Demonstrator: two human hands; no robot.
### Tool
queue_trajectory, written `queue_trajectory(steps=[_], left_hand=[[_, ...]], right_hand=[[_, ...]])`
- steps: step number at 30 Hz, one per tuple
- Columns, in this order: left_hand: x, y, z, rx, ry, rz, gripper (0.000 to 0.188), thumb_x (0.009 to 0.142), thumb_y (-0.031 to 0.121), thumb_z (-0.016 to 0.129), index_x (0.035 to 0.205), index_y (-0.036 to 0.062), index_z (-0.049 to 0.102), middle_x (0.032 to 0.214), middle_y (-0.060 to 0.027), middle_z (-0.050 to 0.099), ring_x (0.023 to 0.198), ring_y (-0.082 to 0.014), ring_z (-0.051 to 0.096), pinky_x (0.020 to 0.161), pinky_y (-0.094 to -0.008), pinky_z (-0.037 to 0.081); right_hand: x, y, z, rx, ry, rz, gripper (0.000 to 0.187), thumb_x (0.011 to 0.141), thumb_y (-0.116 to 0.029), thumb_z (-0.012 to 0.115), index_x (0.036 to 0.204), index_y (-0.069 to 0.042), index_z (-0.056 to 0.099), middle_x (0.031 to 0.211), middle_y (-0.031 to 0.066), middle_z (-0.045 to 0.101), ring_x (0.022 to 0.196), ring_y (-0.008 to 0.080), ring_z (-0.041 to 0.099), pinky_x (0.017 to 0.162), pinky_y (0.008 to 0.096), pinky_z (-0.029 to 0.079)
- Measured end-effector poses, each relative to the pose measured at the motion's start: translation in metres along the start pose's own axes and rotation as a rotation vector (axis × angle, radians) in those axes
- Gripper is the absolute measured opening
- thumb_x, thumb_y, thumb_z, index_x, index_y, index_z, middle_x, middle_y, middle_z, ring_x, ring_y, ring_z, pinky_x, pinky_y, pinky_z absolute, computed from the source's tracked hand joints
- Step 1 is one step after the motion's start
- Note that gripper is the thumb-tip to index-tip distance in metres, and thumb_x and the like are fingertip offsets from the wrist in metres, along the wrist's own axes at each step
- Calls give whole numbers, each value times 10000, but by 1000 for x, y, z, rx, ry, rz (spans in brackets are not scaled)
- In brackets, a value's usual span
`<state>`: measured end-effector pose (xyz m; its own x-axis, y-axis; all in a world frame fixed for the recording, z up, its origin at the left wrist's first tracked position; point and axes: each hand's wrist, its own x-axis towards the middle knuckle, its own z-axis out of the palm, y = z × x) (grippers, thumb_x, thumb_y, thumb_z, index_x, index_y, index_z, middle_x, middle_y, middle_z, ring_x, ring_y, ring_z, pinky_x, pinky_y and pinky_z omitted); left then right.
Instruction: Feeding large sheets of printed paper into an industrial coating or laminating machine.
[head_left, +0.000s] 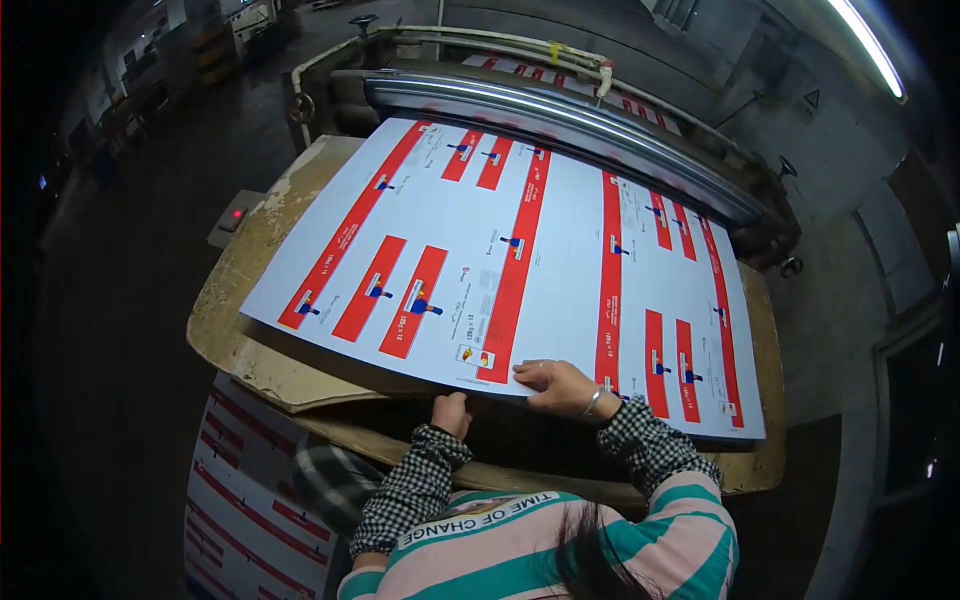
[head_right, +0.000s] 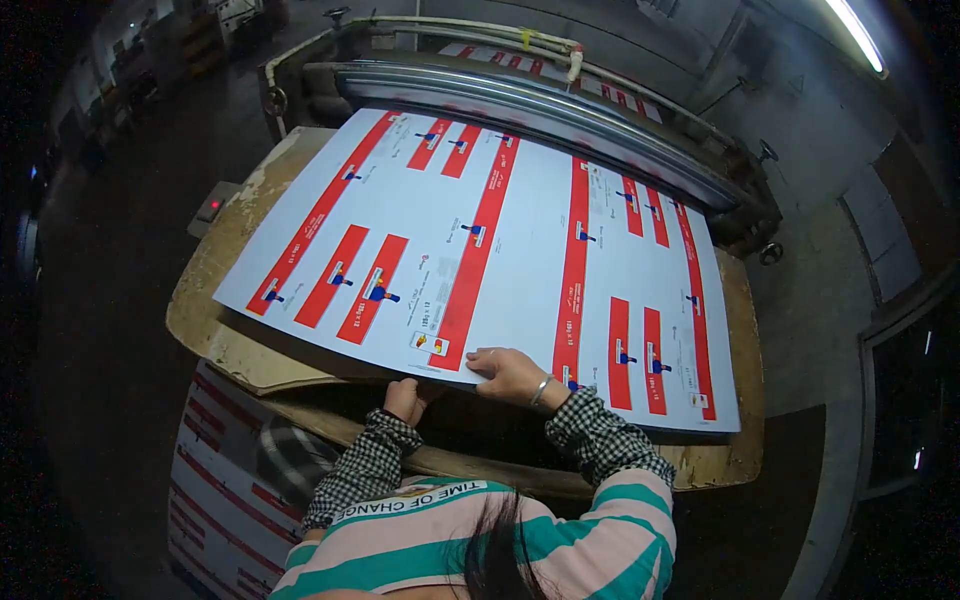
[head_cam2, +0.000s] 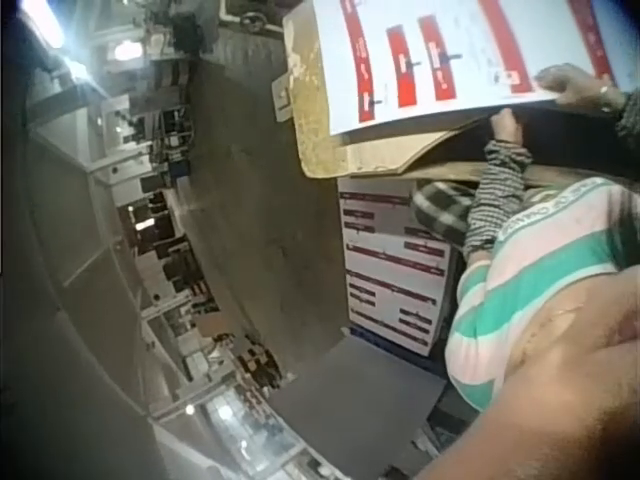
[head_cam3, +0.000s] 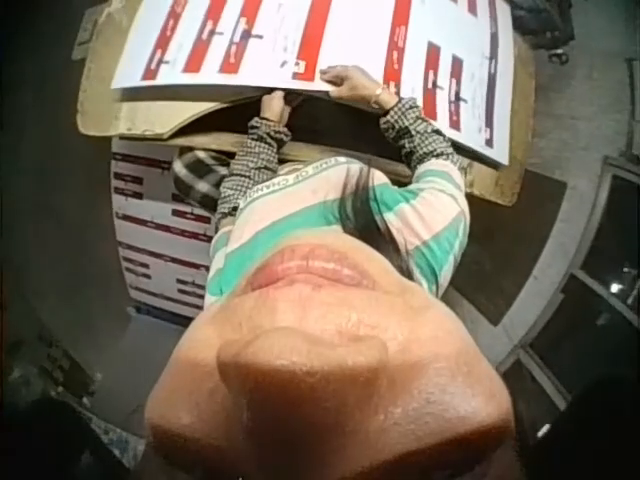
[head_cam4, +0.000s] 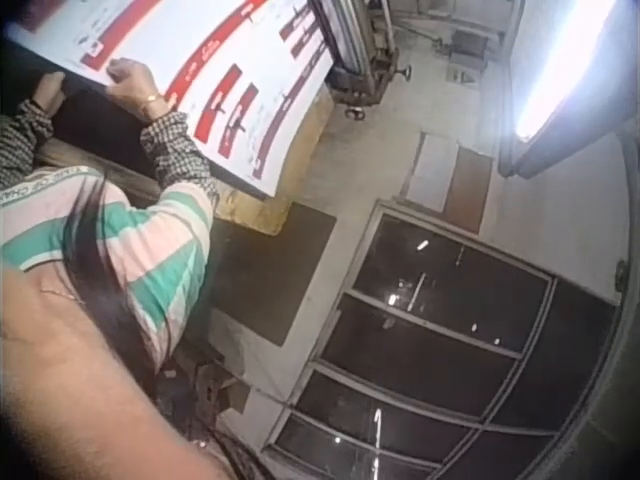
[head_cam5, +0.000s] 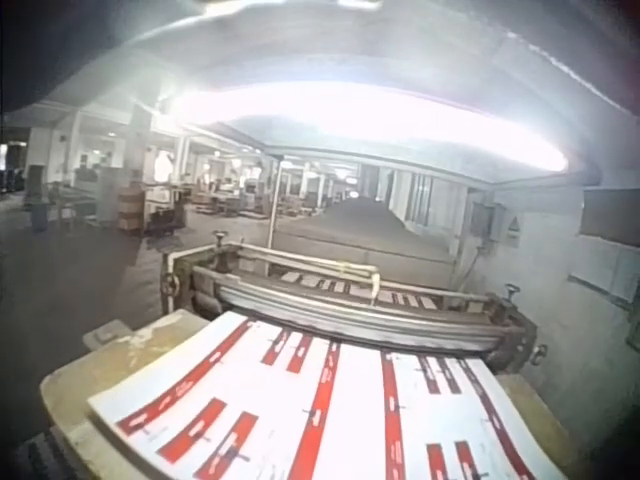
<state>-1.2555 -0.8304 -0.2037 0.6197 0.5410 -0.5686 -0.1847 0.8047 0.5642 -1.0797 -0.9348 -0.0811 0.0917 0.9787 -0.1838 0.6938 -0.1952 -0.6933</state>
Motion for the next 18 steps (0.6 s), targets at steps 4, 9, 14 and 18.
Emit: queue_trajectory(steps=[4,9,14,18], left_hand=[[-7,4,7,63,-88,22,268,833,181,519,1035,9,480,918,-81,573,792,-184,582,677,-317,490],[-7,6,11,1,-138,38,250,817,135,521,1021,-5,487,915,-93,578,794,-197,585,707,-335,491],[-11,12,5,-5,-214,4,201,755,30,541,952,-10,539,852,-64,587,742,-144,580,629,-259,510],[-7,12,-7,69,-240,-57,145,721,-5,558,861,-39,573,851,-75,587,748,-149,582,623,-246,490]], right_hand=[[41,24,-9,-48,-36,266,376,649,-142,613,1005,-23,579,1062,135,569,871,217,586,785,276,450],[74,74,1,-198,205,139,576,597,-322,662,1061,-10,524,1045,211,512,1032,341,448,849,387,400],[23,32,58,-646,126,-106,722,542,-310,709,1143,-16,437,1222,250,344,1117,401,345,921,502,304],[30,22,4,-233,-240,-30,400,638,-122,567,1008,26,534,1156,231,473,1066,343,466,896,342,384]])
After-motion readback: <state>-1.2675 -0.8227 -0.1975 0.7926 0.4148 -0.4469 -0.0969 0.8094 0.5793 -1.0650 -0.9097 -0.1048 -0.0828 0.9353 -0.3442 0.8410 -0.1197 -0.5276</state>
